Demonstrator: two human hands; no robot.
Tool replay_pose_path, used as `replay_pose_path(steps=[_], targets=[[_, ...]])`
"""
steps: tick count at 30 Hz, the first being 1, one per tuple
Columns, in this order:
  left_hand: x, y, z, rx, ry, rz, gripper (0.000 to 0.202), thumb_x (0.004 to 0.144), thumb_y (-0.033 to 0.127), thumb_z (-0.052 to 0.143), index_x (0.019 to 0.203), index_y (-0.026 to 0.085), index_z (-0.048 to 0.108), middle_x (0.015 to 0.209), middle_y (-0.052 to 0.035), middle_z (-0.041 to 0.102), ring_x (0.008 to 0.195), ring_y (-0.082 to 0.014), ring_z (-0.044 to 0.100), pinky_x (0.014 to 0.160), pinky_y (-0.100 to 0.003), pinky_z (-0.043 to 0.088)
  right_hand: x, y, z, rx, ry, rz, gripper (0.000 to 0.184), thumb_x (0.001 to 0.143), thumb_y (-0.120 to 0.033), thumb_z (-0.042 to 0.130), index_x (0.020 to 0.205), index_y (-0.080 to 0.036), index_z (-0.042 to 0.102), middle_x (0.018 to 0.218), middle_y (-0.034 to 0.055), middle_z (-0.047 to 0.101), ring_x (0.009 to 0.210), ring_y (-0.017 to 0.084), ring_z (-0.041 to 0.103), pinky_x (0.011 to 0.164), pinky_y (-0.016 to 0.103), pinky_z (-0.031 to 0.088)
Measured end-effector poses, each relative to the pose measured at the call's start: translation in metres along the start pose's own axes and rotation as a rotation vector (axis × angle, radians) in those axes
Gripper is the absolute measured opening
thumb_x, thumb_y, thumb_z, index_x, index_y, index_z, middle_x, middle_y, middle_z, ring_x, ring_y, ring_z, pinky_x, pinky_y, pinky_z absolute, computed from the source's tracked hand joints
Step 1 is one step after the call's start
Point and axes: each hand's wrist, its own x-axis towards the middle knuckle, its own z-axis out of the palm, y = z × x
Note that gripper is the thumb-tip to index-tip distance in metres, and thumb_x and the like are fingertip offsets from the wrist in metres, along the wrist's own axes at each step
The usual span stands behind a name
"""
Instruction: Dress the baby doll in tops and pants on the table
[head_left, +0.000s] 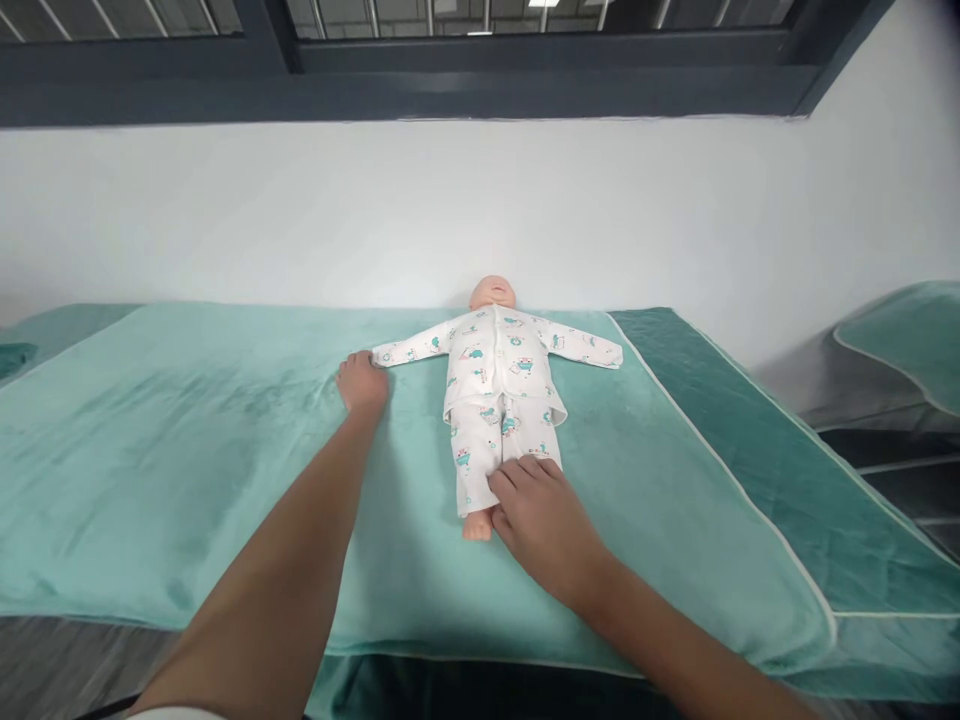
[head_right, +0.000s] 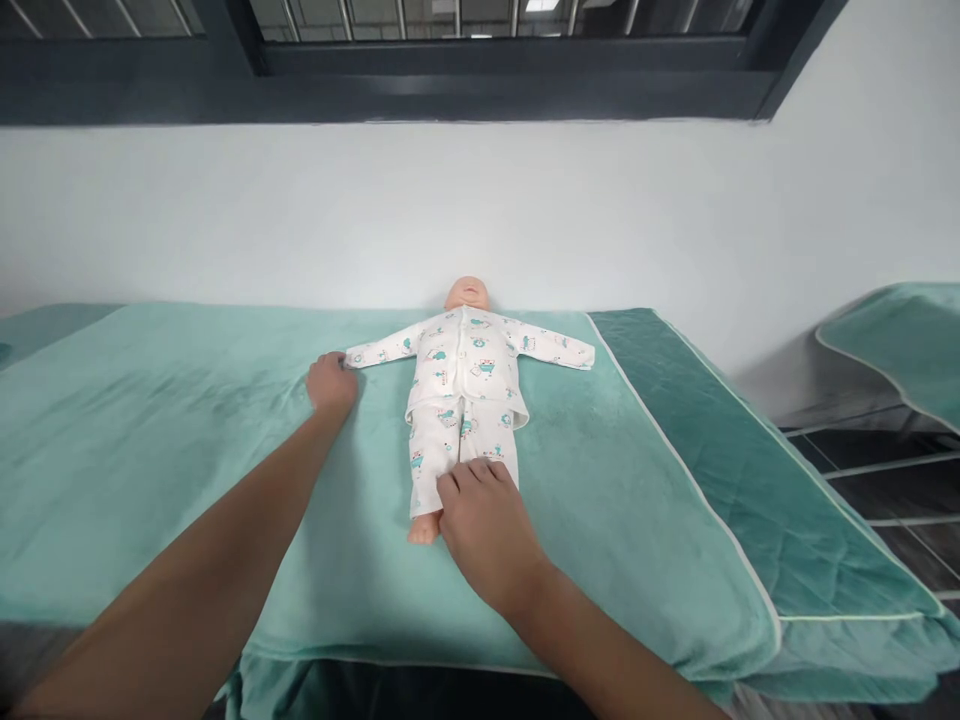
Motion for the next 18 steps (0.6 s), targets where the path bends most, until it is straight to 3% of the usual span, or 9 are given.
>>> replay_pose_path(steps=[5, 10, 18], targets=[[0.0, -0.001, 0.0, 0.003, -0.007, 0.008, 0.037, 0.084, 0.015, 0.044, 0.115, 0.02, 0.063, 0.122, -0.0128, 0.062, 0.117, -0.0306, 0.052, 0.095, -0.043, 0.04, -0.01, -0.009, -0.018, 0.17, 0.024, -0.04, 0.01, 0.086, -0.011, 0.052, 0.082, -0.02, 0.056, 0.084, 0.0019, 0.06, 0.083, 0.02, 0.052, 0.081, 0.037, 0.038], [0.001, -0.001, 0.001, 0.01, -0.012, 0.003, 0.036, 0.084, 0.016, 0.043, 0.113, 0.021, 0.064, 0.122, -0.0119, 0.062, 0.117, -0.03, 0.052, 0.095, -0.043, 0.039, -0.015, -0.007, -0.015, 0.193, 0.037, -0.013, 0.008, 0.09, -0.014, 0.052, 0.089, -0.019, 0.057, 0.088, 0.0039, 0.061, 0.087, 0.022, 0.054, 0.081, 0.039, 0.039], [0.001, 0.0, 0.002, 0.025, -0.013, 0.009, 0.033, 0.086, 0.018, 0.042, 0.112, 0.021, 0.064, 0.122, -0.0116, 0.062, 0.117, -0.0298, 0.051, 0.095, -0.043, 0.039, -0.013, -0.011, -0.016, 0.245, 0.063, -0.037, 0.029, 0.09, -0.007, 0.045, 0.114, -0.019, 0.058, 0.112, 0.0088, 0.059, 0.094, 0.022, 0.054, 0.082, 0.039, 0.042]])
